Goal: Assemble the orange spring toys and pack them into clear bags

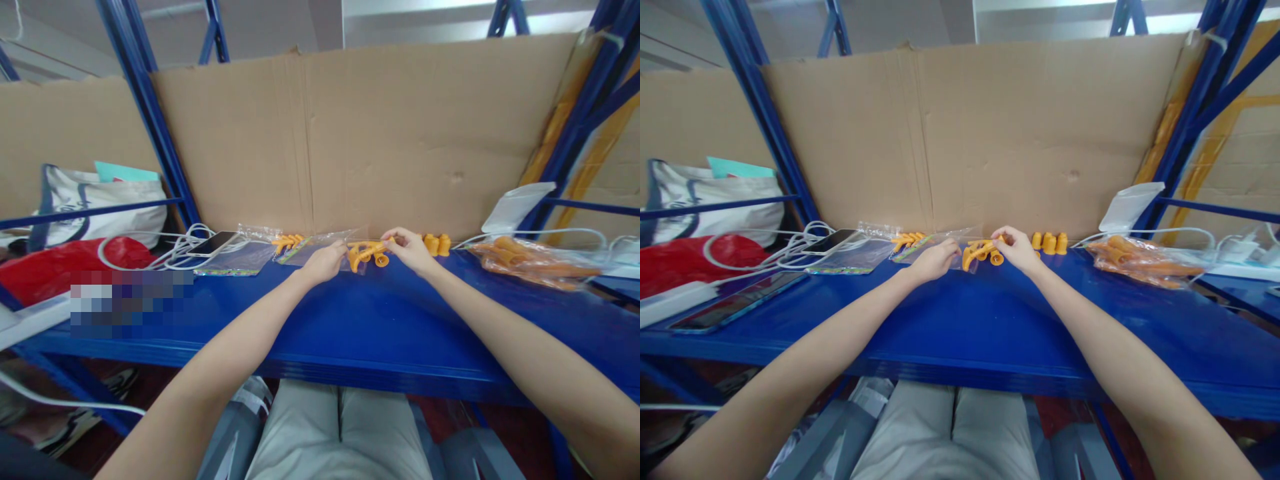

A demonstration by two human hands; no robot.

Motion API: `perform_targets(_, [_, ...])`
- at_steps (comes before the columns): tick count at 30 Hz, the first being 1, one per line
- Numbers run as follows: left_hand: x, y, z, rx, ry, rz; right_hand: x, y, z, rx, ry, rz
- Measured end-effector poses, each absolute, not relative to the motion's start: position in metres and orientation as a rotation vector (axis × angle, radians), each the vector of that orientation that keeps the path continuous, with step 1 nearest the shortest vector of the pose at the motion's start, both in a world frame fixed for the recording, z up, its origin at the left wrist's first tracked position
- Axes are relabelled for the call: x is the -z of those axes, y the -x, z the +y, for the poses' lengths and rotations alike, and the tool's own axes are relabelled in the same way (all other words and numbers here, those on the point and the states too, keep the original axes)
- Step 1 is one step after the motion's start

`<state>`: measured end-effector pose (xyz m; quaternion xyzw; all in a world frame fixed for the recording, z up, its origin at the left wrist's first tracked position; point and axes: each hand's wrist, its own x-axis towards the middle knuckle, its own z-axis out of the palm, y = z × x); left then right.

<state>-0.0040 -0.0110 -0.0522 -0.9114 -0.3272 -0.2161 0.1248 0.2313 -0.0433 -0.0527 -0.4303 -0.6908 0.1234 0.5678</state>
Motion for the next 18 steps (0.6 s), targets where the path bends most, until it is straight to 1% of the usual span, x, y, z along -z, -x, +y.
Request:
perform_targets(5, [0.050,-0.002,-0.020,0.693,2.710,-0.864,0.058,-0.217,-0.043,-0.387,1.002,-1.601])
perform_targets(11, [0.055,-0.008,-0.019,0.835,2.823,-0.698,0.065,-0.201,-0.044,-0.615,1.084,-1.578])
perform_targets(13, [0.052,-0.009,-0.019,0.848,2.848,-0.711,0.067,-0.201,-0.042,-0.569,1.098,-1.656])
perform_targets(15, [0.048,-0.004,-0.015,0.863,2.817,-0.829,0.067,-0.203,-0.043,-0.421,1.125,-1.772])
perform_targets(18, [0.042,0.018,-0.002,0.862,2.567,-1.295,0.065,-0.207,-0.047,-0.147,1.209,-1.968])
